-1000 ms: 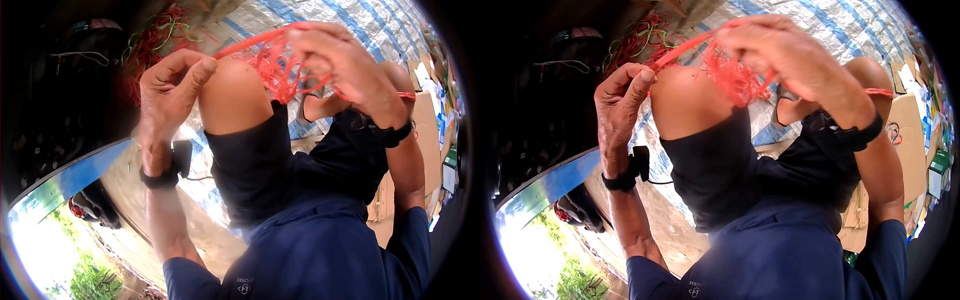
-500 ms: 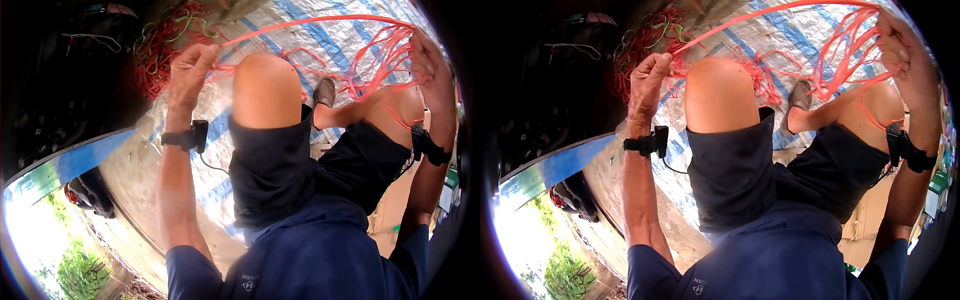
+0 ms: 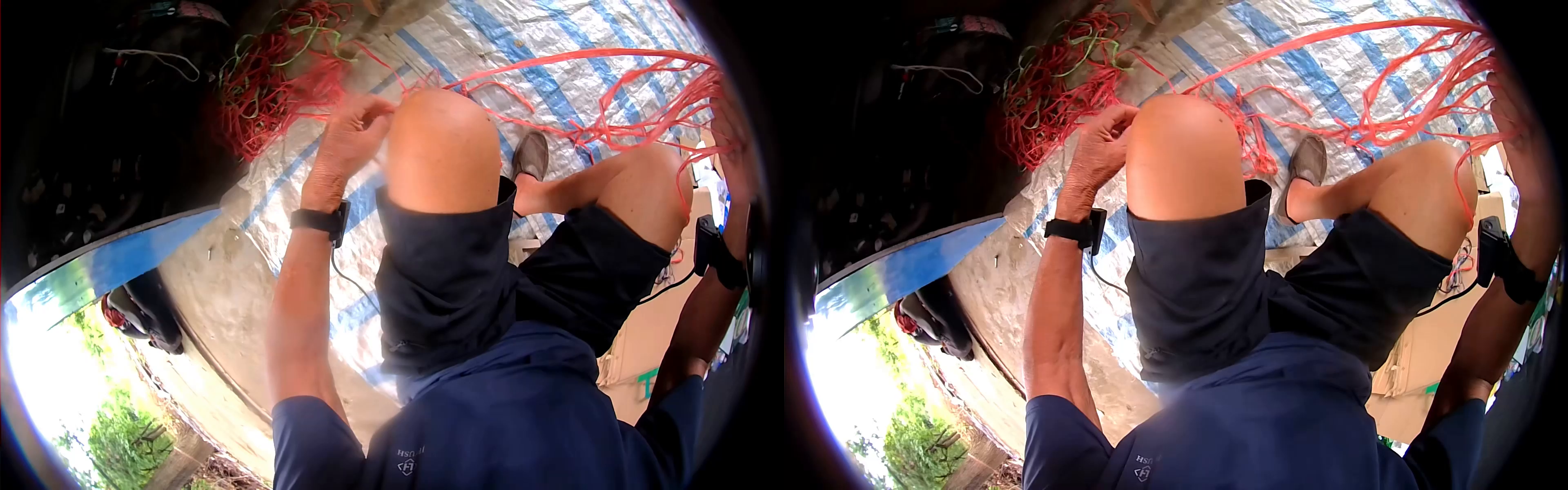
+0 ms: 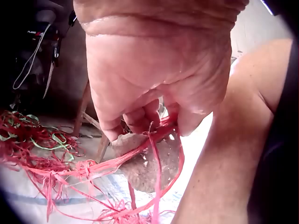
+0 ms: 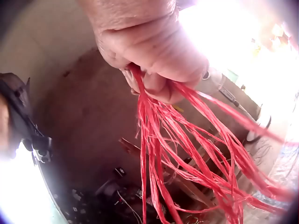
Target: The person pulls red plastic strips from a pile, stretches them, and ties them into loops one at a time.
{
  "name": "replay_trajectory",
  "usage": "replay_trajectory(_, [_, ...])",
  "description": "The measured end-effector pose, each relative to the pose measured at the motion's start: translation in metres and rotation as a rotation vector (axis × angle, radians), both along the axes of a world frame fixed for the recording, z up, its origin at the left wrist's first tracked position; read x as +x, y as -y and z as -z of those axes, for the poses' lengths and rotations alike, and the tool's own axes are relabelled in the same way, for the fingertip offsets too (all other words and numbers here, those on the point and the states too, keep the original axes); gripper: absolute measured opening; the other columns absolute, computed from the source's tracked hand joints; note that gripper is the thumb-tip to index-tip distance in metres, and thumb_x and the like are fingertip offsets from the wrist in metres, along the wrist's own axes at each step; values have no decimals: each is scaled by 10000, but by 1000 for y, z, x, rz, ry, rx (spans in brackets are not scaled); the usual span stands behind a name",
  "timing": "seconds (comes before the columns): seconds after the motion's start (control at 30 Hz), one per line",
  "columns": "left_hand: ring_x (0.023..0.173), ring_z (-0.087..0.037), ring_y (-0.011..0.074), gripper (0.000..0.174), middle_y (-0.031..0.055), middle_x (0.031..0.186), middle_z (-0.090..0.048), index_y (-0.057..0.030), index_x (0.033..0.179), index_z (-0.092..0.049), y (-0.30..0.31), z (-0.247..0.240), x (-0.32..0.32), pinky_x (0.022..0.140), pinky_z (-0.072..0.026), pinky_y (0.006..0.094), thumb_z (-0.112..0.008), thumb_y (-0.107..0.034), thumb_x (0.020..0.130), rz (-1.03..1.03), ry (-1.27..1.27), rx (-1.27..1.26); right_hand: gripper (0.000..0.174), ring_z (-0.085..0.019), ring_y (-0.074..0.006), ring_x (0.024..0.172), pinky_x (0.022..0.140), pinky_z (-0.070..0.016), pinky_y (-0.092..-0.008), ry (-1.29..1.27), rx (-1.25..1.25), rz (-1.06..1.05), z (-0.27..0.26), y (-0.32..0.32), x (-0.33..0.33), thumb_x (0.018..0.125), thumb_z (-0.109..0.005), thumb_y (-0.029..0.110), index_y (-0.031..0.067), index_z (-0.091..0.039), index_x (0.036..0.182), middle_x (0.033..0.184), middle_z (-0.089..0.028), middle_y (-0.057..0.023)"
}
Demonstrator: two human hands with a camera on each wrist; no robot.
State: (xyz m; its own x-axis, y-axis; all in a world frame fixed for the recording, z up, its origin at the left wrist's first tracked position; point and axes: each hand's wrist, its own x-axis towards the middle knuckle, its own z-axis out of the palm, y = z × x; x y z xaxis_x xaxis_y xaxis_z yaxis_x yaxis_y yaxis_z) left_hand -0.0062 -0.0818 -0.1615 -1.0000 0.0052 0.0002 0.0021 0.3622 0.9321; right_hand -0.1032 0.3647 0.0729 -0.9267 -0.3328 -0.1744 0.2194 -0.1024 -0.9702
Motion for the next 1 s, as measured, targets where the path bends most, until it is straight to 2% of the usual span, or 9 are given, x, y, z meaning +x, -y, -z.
replay_trajectory(0.1, [838,-657,106,146,50,902,-704,-9,1010,-682,1,9,1,749,-523,258,-653,-59,876,-9,60,-95,208,-285,-72,432,386,-232,-224,-31,63,69,0,0,4,976,-511,152,4,-575,845,565,-362,24])
replay_trajectory(0.17, [753,-568,52,133,0,855,-671,-15,1022,-684,1,9,2,675,-472,227,-642,-70,908,15,-56,-173,212,-272,-70,430,387,-223,-226,-55,94,145,-4,-2,0,978,-506,153,13,-571,832,560,-350,27])
replay_trajectory(0.2, [753,-568,52,133,0,855,-671,-15,1022,-684,-1,3,4,675,-472,227,-642,-70,908,9,-58,-173,214,-266,-69,430,387,-219,-227,-67,100,177,-5,-2,-1,978,-504,154,18,-569,826,557,-344,29])
replay_trajectory(0.27, [756,-584,69,151,15,869,-685,-31,1034,-703,-5,-10,8,690,-478,231,-652,-83,902,-30,39,-31,220,-253,-67,428,387,-211,-228,-88,104,212,-8,3,0,980,-499,155,27,-564,813,552,-332,31])
replay_trajectory(0.4, [775,-601,81,170,21,895,-700,-24,1045,-711,4,-7,9,699,-488,236,-653,-101,906,-42,24,-113,235,-226,-63,425,387,-194,-231,-118,95,257,-10,7,4,983,-490,157,45,-555,787,542,-309,37])
replay_trajectory(0.6, [772,-628,85,188,33,861,-720,26,1024,-707,11,3,9,724,-507,241,-646,-120,921,-91,87,108,227,-222,-61,424,385,-194,-230,-76,65,281,6,-8,17,982,-483,151,50,-560,794,546,-312,31])
replay_trajectory(0.77, [741,-624,61,191,22,817,-720,25,1016,-726,17,3,2,684,-514,234,-649,-125,925,-265,75,47,221,-219,-59,423,384,-193,-228,-29,-34,324,6,-20,15,981,-478,147,53,-564,800,550,-314,25])
replay_trajectory(0.97, [670,-616,60,207,13,786,-714,27,976,-741,57,49,-30,608,-507,232,-688,-158,899,-381,-2,-62,216,-215,-57,423,382,-193,-227,22,-297,442,-3,-62,9,980,-471,141,58,-569,807,555,-317,19])
replay_trajectory(1.0, [707,-656,96,255,79,808,-743,13,992,-740,62,49,-33,654,-516,260,-694,-193,847,-428,6,-138,215,-214,-57,422,382,-193,-227,17,-359,461,-6,-80,4,980,-470,140,59,-570,808,556,-318,18])
